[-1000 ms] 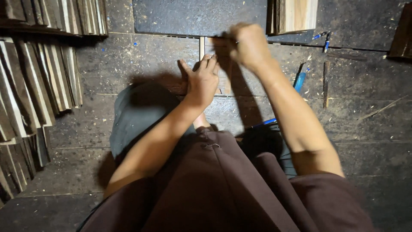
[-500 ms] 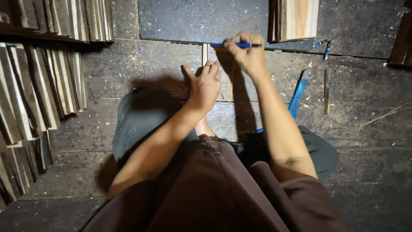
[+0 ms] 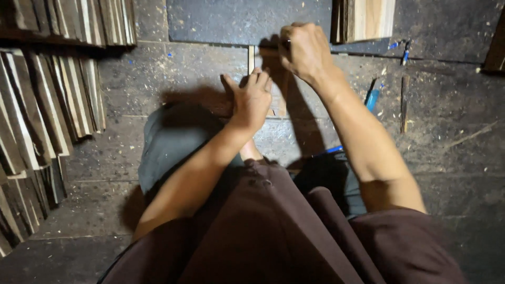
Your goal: The person is using a pen to mark lines on small wooden boards, likely for cutting or assembly reference.
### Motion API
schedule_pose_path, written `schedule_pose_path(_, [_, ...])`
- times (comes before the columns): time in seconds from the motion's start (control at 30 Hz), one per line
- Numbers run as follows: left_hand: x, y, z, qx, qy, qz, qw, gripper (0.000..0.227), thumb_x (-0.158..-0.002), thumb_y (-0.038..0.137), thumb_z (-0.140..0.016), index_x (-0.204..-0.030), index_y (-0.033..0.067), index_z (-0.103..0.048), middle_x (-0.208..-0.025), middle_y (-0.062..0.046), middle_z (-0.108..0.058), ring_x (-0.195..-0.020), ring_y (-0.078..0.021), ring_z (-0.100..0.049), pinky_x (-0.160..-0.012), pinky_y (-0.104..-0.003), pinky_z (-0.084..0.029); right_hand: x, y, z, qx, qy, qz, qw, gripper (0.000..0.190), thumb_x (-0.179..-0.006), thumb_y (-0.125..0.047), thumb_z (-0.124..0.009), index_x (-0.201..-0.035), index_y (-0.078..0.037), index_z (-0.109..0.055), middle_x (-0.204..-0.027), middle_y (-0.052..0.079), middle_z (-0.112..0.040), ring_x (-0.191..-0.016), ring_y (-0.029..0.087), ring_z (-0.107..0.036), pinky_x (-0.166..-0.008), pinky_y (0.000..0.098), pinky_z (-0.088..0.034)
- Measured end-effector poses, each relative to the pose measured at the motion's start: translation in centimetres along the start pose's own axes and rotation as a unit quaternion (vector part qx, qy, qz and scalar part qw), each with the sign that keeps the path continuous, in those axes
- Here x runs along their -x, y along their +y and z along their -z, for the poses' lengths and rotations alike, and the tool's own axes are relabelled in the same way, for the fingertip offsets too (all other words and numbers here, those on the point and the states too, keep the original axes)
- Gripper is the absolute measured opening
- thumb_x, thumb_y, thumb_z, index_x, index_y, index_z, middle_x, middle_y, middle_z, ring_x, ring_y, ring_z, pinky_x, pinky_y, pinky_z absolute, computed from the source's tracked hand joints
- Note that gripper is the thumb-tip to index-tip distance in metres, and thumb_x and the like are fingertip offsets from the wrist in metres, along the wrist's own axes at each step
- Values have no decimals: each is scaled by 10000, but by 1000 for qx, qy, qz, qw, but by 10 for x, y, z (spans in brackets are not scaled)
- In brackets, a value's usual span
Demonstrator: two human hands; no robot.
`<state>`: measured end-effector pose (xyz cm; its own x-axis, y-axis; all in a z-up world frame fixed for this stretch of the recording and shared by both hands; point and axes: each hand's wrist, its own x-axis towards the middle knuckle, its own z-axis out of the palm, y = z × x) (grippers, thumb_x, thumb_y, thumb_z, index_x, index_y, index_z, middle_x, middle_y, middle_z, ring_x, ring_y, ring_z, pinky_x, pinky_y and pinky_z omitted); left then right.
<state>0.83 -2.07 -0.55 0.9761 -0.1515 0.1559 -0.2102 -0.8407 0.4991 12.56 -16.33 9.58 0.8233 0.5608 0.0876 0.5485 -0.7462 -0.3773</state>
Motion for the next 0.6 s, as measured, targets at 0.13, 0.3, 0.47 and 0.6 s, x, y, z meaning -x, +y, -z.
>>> schedule_pose_path(0.13, [0,-14,2,-131,33,-107,985,276,-851,138,-715,-1105,43,-766,-1302,-61,-661,-1183,-238,-597,-1018,-880,-152,61,-39,7,-117,235,-79,962,62,-873,-6,-753,-874,29,-702,-736,108,-617,-616,250,-500,-600,363,-413])
schedule_pose_path(0.3, [-25,-7,36,-171,-309,-61,934,451,-883,130,-601,-1333,159,-625,-1571,-34,-415,-1385,-265,-392,-1049,-894,-18,151,-114,-23,-79,319,-197,924,172,-829,12,-790,-754,-13,-638,-687,82,-622,-570,205,-526,-564,316,-453])
schedule_pose_path(0.47, [-15,-15,29,-131,-251,-80,956,476,-828,76,-658,-1302,114,-655,-1545,-62,-452,-1361,-291,-422,-1050,-891,1,166,-161,-31,-230,280,-175,916,101,-826,115,-720,-921,100,-692,-898,175,-710,-738,258,-641,-721,314,-518])
schedule_pose_path(0.6, [-9,-20,20,-83,-174,-96,977,312,-951,147,-564,-1236,87,-676,-1468,-95,-522,-1318,-286,-468,-1057,-873,2,163,-157,-44,-204,286,-147,925,61,-847,100,-712,-898,100,-678,-896,180,-687,-749,269,-668,-709,320,-544])
